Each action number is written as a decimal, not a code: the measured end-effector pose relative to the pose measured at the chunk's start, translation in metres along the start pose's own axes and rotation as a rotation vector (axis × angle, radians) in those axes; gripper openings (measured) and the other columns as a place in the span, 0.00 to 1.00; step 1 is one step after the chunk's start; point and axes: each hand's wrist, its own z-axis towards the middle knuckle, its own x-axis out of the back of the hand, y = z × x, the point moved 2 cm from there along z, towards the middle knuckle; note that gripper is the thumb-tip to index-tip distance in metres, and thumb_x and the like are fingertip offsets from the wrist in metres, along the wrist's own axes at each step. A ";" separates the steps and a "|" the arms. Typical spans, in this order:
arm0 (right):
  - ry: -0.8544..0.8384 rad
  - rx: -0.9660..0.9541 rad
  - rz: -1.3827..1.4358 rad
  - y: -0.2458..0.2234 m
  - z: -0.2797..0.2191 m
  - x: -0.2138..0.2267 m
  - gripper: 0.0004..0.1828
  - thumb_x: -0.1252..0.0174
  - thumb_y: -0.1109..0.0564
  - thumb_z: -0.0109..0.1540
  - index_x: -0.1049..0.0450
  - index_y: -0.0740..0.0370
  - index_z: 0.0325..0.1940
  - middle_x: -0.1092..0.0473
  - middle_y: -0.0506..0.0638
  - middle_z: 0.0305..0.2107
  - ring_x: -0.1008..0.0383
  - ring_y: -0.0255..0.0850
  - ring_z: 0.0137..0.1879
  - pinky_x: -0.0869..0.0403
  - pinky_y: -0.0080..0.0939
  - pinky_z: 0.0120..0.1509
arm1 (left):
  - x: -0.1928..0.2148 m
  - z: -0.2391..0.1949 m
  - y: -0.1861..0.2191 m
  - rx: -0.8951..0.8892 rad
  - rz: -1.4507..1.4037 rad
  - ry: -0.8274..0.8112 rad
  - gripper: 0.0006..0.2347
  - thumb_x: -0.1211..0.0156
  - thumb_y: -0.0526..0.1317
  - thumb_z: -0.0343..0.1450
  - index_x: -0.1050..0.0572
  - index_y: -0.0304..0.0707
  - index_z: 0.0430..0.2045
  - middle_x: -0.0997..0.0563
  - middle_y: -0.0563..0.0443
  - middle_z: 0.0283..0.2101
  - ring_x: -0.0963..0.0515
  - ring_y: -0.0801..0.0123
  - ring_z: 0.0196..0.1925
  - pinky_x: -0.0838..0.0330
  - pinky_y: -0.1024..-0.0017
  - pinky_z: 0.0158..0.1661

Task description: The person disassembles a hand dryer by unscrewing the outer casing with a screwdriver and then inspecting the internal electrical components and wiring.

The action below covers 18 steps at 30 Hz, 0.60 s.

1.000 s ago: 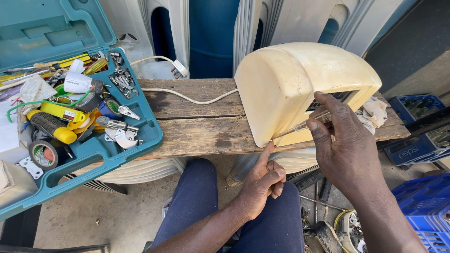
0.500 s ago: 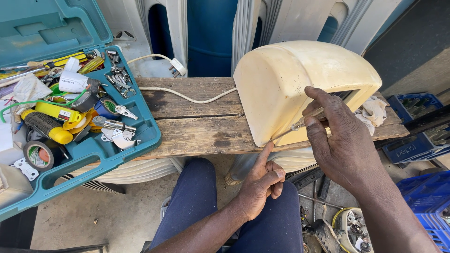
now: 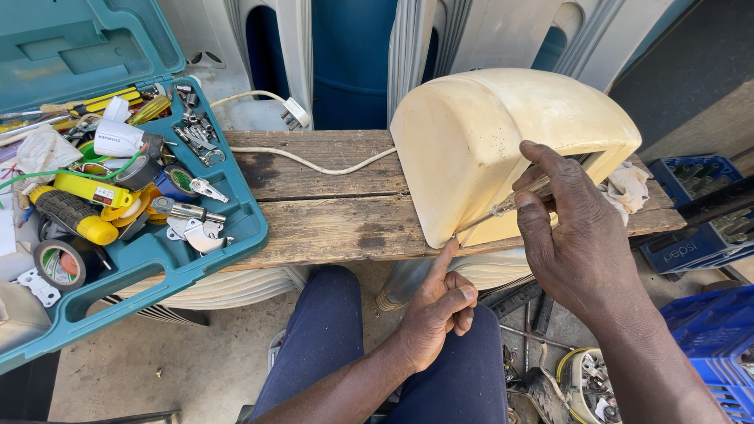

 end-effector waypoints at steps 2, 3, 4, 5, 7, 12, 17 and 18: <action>-0.039 -0.014 0.034 0.000 0.000 -0.002 0.27 0.52 0.57 0.71 0.35 0.61 0.75 0.26 0.52 0.51 0.25 0.52 0.51 0.30 0.56 0.57 | 0.001 0.000 -0.001 0.010 -0.017 0.007 0.43 0.38 0.42 0.72 0.58 0.46 0.83 0.26 0.55 0.34 0.27 0.76 0.23 0.35 0.75 0.25; -0.039 -0.014 0.034 0.001 0.000 -0.002 0.27 0.52 0.57 0.71 0.35 0.61 0.75 0.26 0.52 0.51 0.25 0.52 0.51 0.30 0.56 0.57 | 0.000 0.000 -0.001 0.010 -0.017 0.008 0.43 0.38 0.42 0.72 0.58 0.46 0.83 0.26 0.55 0.34 0.27 0.76 0.23 0.35 0.75 0.25; -0.037 -0.003 0.038 0.001 0.000 -0.002 0.26 0.52 0.57 0.71 0.35 0.61 0.75 0.26 0.51 0.50 0.25 0.51 0.51 0.30 0.56 0.57 | 0.000 0.000 -0.001 0.012 -0.013 0.012 0.43 0.38 0.42 0.72 0.58 0.47 0.83 0.26 0.55 0.34 0.27 0.76 0.22 0.35 0.74 0.25; -0.035 0.007 0.043 0.000 0.000 -0.001 0.25 0.53 0.57 0.71 0.35 0.62 0.74 0.26 0.51 0.50 0.25 0.50 0.51 0.29 0.55 0.56 | 0.000 -0.001 -0.001 0.015 -0.010 0.017 0.43 0.39 0.41 0.72 0.58 0.47 0.83 0.26 0.55 0.34 0.27 0.76 0.22 0.35 0.74 0.24; -0.047 0.002 0.054 -0.003 0.001 0.001 0.25 0.53 0.57 0.71 0.35 0.61 0.74 0.26 0.51 0.52 0.24 0.51 0.50 0.28 0.56 0.56 | 0.000 -0.001 0.000 0.017 -0.016 0.020 0.43 0.38 0.42 0.71 0.57 0.47 0.83 0.26 0.55 0.34 0.28 0.76 0.22 0.36 0.75 0.24; -0.028 -0.082 -0.151 0.000 0.007 -0.002 0.29 0.54 0.37 0.73 0.27 0.47 0.73 0.35 0.49 0.47 0.26 0.48 0.43 0.29 0.62 0.39 | 0.000 0.000 -0.003 0.017 -0.019 0.022 0.42 0.39 0.41 0.71 0.56 0.48 0.83 0.26 0.54 0.34 0.28 0.74 0.22 0.36 0.74 0.25; 0.115 0.144 -0.178 0.003 0.011 -0.007 0.26 0.42 0.53 0.73 0.29 0.60 0.75 0.34 0.57 0.48 0.27 0.57 0.45 0.29 0.64 0.34 | 0.001 0.001 0.000 -0.005 -0.035 -0.020 0.42 0.39 0.42 0.74 0.60 0.48 0.83 0.26 0.54 0.37 0.27 0.72 0.25 0.33 0.71 0.27; 0.124 0.149 -0.185 -0.004 0.008 -0.004 0.26 0.42 0.53 0.73 0.29 0.60 0.75 0.34 0.57 0.48 0.27 0.57 0.45 0.29 0.64 0.34 | 0.002 -0.003 0.000 -0.013 -0.033 -0.030 0.42 0.39 0.42 0.74 0.60 0.48 0.83 0.26 0.54 0.37 0.27 0.72 0.25 0.33 0.71 0.27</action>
